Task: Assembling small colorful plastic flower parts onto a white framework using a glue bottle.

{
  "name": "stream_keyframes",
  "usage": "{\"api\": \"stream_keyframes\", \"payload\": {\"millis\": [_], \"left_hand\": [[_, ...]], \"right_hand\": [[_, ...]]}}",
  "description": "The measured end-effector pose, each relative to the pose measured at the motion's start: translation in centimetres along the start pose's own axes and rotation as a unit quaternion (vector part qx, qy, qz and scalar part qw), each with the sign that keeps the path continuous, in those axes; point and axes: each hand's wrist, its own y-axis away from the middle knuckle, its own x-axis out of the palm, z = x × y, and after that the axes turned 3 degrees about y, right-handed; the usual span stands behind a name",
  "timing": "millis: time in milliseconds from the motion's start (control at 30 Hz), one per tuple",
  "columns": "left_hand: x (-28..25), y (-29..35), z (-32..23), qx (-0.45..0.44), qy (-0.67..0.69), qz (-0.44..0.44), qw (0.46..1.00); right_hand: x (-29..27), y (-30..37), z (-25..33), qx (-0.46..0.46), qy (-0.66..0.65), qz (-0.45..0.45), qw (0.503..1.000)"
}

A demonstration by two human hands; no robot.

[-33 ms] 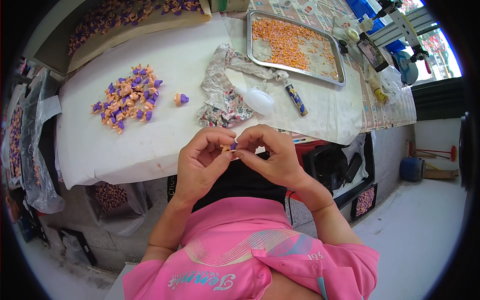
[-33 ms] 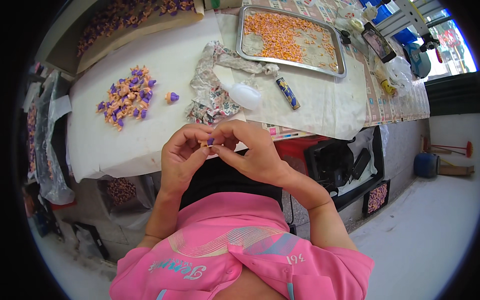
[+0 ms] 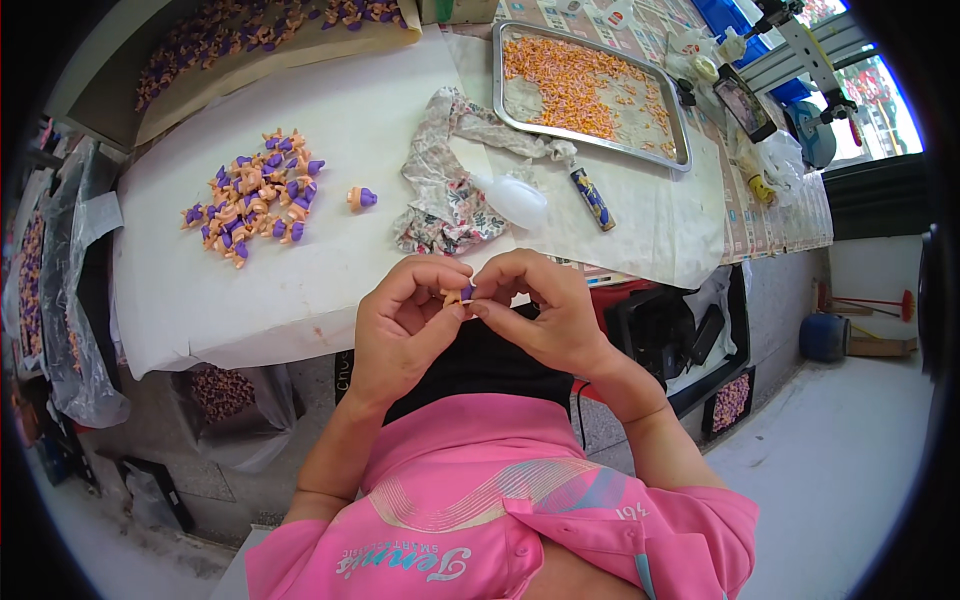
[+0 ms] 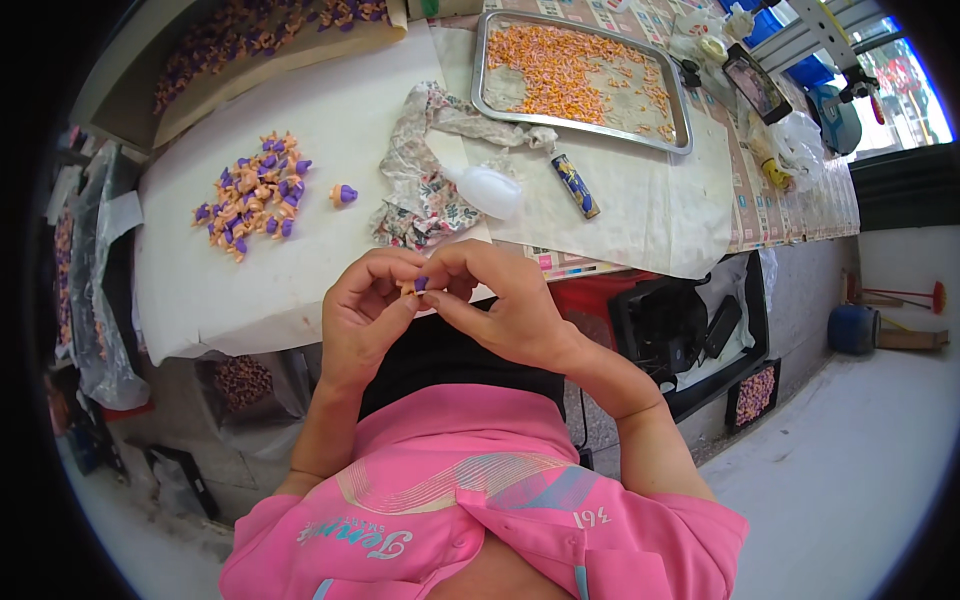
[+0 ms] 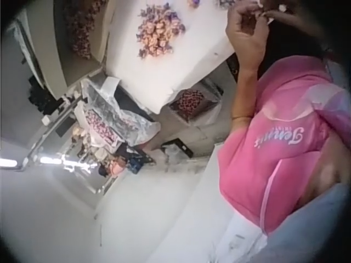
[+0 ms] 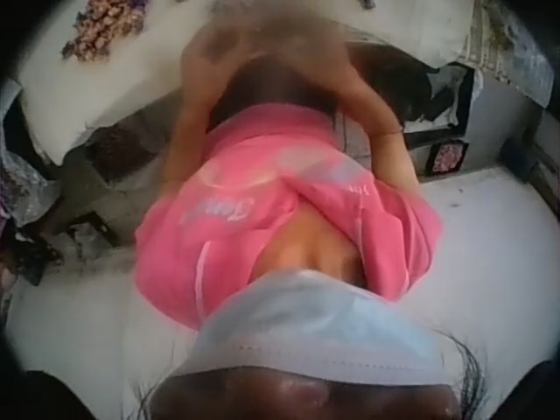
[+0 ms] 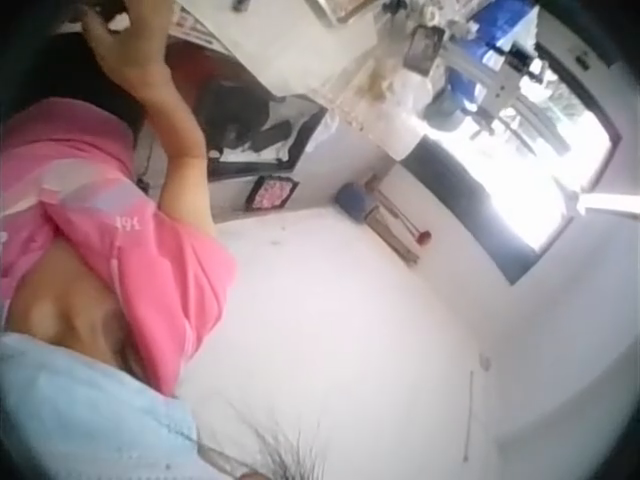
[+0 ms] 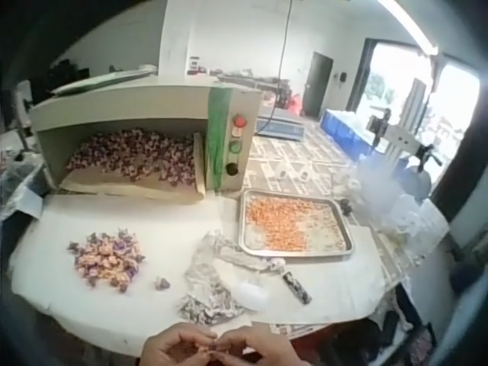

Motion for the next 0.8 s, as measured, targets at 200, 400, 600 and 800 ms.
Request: {"api": "stream_keyframes", "payload": {"millis": [200,400,600,800], "left_hand": [[0.6,0.0,0.4,0.014,-0.017,0.018,1.000],[1.2,0.4,0.4,0.012,-0.045,-0.012,0.999],[1.6,0.1,0.5,0.019,-0.054,-0.013,0.998],[1.4,-0.3,0.3,-0.039,0.014,-0.017,0.999]], "right_hand": [[-0.3,0.7,-0.5,0.010,0.011,-0.003,1.000],[-0.3,1.3,-0.9,0.014,0.011,-0.008,1.000],[-0.5,1.3,-1.1,0.027,-0.046,-0.018,0.998],[-1.0,1.0,-1.8,0.050,-0.121,-0.005,0.991]]}}
